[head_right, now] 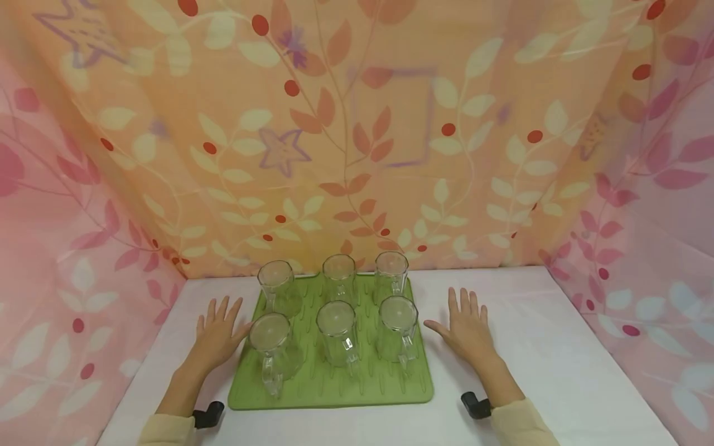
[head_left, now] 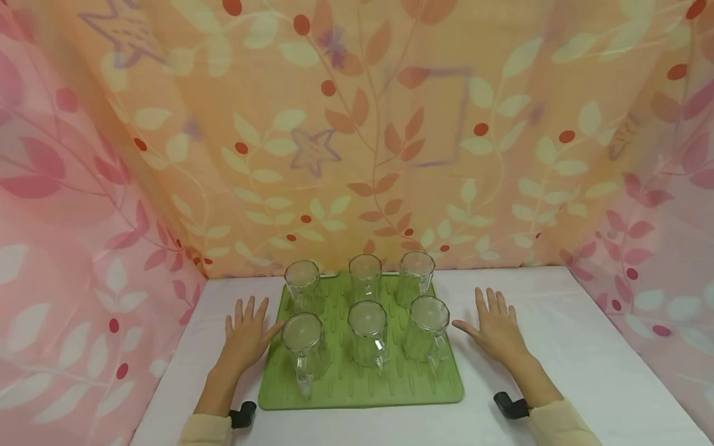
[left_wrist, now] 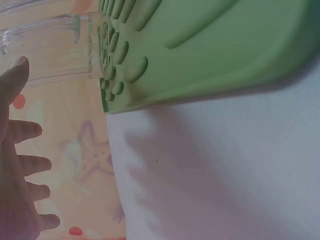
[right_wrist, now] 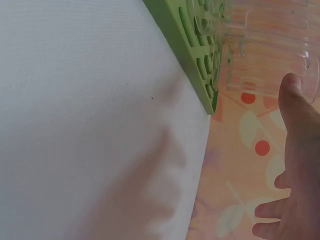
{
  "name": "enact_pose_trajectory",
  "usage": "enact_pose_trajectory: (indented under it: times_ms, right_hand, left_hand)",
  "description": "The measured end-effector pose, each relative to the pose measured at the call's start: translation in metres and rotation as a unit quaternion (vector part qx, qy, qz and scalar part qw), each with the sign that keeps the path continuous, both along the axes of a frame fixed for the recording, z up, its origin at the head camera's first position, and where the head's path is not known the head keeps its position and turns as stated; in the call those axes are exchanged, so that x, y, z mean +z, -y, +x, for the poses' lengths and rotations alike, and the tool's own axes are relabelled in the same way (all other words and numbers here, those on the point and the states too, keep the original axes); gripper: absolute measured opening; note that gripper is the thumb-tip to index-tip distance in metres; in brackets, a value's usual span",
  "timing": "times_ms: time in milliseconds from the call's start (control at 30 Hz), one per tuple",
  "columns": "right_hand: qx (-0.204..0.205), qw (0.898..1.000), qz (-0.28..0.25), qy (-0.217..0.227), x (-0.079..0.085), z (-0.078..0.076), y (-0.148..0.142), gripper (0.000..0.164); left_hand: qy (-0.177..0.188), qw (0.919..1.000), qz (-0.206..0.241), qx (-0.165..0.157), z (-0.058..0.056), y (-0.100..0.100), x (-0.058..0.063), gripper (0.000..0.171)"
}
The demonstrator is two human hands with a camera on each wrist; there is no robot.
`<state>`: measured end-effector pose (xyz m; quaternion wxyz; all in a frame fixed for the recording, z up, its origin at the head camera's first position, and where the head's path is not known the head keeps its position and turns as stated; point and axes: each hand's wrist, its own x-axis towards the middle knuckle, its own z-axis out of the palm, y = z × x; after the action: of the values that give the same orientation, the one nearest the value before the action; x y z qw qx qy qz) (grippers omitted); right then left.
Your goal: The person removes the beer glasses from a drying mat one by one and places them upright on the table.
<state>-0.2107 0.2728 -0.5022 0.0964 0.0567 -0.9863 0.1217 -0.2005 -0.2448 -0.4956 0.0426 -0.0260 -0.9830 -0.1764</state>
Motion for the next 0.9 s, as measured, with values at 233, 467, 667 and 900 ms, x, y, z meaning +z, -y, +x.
enact_pose_trajectory:
  times_ms: [233,467,667,900]
  right_hand:
    - [0.001,1.000,0.008,-0.014,0.003,0.002,-0.002,0.101]
    - [0.018,1.000,-0.012,-0.020,0.003,0.006,-0.005,0.100]
    - [0.033,0.998,-0.044,-0.032,0.005,0.016,-0.006,0.096]
    - [0.061,0.994,-0.080,-0.050,0.006,0.032,-0.007,0.098]
  left_hand:
    - [-0.003,1.0000,0.001,-0.006,0.002,0.003,0.002,0.078]
    - [-0.004,0.9999,-0.015,0.000,0.009,0.005,0.002,0.079]
    - [0.005,1.0000,-0.004,-0.002,0.018,0.009,-0.001,0.077]
    - [0.020,0.9989,0.041,-0.013,0.029,0.016,-0.004,0.070]
